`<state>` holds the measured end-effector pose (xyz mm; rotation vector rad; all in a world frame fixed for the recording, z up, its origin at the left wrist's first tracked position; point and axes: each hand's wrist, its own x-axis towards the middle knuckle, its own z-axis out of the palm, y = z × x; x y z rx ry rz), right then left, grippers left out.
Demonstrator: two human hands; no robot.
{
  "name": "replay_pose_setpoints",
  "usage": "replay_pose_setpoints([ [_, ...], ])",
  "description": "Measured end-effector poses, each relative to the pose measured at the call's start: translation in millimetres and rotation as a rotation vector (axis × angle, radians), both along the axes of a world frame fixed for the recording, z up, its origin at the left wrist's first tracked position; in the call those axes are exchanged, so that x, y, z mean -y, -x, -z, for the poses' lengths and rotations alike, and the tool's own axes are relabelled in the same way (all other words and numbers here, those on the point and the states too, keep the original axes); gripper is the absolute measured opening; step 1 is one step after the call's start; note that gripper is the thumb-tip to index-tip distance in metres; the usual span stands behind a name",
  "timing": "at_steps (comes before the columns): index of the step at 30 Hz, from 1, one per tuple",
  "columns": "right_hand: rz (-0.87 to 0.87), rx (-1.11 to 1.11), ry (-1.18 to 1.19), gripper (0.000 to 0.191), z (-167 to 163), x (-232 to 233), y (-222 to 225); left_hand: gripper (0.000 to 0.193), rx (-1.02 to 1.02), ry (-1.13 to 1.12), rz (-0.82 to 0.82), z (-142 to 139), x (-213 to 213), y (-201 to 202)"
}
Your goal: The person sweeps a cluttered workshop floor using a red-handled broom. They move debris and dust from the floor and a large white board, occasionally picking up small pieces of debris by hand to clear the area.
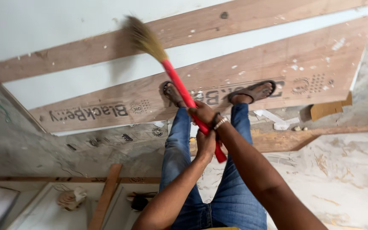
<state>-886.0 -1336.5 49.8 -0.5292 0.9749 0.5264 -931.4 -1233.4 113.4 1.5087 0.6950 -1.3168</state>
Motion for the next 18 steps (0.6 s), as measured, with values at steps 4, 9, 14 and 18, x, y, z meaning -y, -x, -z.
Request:
replay_pose_setpoints([
  [4,0.401,-0.24,0.086,0.019,3.3,-53.2,36.1,0.021,-0.404,0.153,0.372,19.6,-71.1,-40.7],
  [9,0.776,-0.268,0.244,0.014,-28.7,-19.8,96.6,0.04,-0.172,0.569,1.226,47.6,-35.4,-101.0],
  [14,0.918,-0.179,0.268,0.016,-73.7,15.9,74.3,0.034,0.305,0.531,1.452,10.9,15.7,-121.4],
  [18,0.677,-0.326,0.284,0.008,-53.9,-0.9,2.4,0.038,0.161,0.418,1.124,-4.3,-37.7,-150.6],
])
